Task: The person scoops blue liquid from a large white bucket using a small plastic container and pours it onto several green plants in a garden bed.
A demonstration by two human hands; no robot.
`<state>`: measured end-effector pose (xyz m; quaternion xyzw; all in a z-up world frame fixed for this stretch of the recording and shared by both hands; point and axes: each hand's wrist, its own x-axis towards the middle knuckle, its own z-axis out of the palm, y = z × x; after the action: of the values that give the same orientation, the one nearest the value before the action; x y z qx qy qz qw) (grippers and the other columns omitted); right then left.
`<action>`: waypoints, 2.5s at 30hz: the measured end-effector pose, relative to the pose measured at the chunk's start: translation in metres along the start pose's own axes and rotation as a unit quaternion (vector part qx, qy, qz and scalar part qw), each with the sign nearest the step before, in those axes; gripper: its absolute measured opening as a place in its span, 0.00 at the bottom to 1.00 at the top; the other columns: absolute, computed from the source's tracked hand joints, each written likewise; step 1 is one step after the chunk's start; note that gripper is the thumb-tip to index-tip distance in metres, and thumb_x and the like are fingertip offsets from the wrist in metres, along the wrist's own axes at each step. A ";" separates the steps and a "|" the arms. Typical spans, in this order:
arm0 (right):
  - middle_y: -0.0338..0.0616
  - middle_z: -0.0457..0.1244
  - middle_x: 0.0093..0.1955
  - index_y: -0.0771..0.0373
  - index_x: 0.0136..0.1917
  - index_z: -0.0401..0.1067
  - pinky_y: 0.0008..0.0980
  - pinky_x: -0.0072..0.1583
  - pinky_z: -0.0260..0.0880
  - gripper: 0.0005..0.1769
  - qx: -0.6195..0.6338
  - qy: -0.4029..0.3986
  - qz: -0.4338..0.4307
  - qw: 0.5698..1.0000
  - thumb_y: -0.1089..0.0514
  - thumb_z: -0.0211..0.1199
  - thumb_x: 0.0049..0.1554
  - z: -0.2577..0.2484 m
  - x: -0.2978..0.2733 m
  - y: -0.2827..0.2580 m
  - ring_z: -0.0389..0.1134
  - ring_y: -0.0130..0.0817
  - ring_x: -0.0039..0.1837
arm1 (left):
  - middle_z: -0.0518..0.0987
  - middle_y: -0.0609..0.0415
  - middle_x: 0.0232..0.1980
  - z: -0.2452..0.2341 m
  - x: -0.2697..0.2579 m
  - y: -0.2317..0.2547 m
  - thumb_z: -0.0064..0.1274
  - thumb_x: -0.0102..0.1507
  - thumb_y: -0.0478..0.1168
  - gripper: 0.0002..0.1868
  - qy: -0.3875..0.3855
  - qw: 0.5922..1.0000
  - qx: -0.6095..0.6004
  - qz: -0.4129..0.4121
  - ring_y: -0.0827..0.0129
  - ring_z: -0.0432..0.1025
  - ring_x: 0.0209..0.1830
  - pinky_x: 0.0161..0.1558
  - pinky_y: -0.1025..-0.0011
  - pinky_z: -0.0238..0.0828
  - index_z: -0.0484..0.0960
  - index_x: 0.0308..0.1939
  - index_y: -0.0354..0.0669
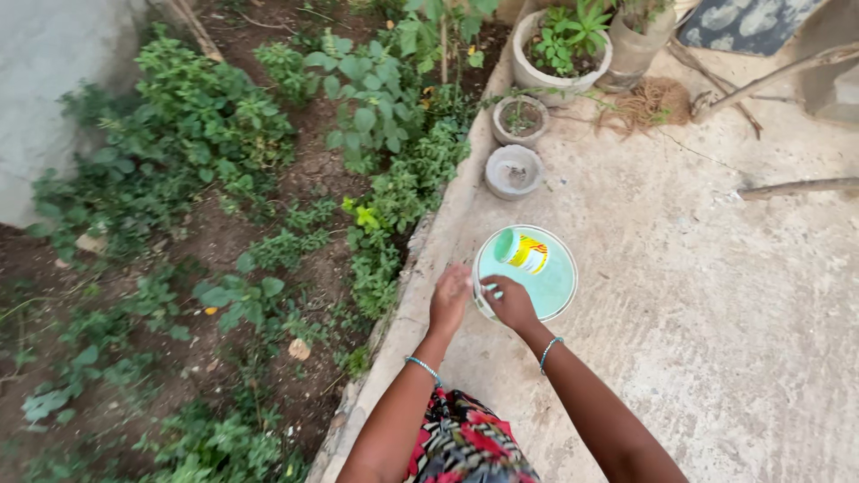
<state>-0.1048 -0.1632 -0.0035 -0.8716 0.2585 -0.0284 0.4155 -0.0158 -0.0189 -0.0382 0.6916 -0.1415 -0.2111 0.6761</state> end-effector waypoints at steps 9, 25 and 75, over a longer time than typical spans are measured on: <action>0.46 0.61 0.72 0.60 0.67 0.69 0.47 0.62 0.68 0.28 -0.381 -0.012 -0.160 0.911 0.65 0.58 0.53 0.025 0.070 0.159 0.60 0.41 0.74 | 0.61 0.51 0.76 0.017 0.019 -0.044 0.62 0.60 0.47 0.26 -0.242 0.870 0.427 0.040 0.53 0.58 0.74 0.68 0.55 0.57 0.77 0.62 0.50; 0.34 0.71 0.46 0.49 0.47 0.83 0.77 0.76 0.36 0.11 -0.728 -0.149 -0.155 0.651 0.53 0.59 0.58 0.131 0.158 0.275 0.64 0.42 0.67 | 0.67 0.54 0.74 -0.022 0.032 -0.148 0.54 0.65 0.44 0.19 -0.298 0.891 0.333 0.085 0.56 0.64 0.71 0.66 0.57 0.64 0.79 0.60 0.54; 0.45 0.71 0.48 0.62 0.44 0.75 0.47 0.60 0.69 0.06 -0.110 -0.084 -0.591 0.795 0.61 0.68 0.51 0.109 -0.058 -0.237 0.72 0.42 0.55 | 0.73 0.51 0.71 -0.227 -0.182 -0.079 0.32 0.66 0.74 0.42 0.203 0.922 -0.211 -0.254 0.57 0.72 0.64 0.57 0.55 0.69 0.65 0.73 0.51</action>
<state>-0.0251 0.0649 0.1098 -0.8934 -0.3418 -0.1666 0.2392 -0.0716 0.2704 -0.0993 0.5738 0.2271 -0.2560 0.7441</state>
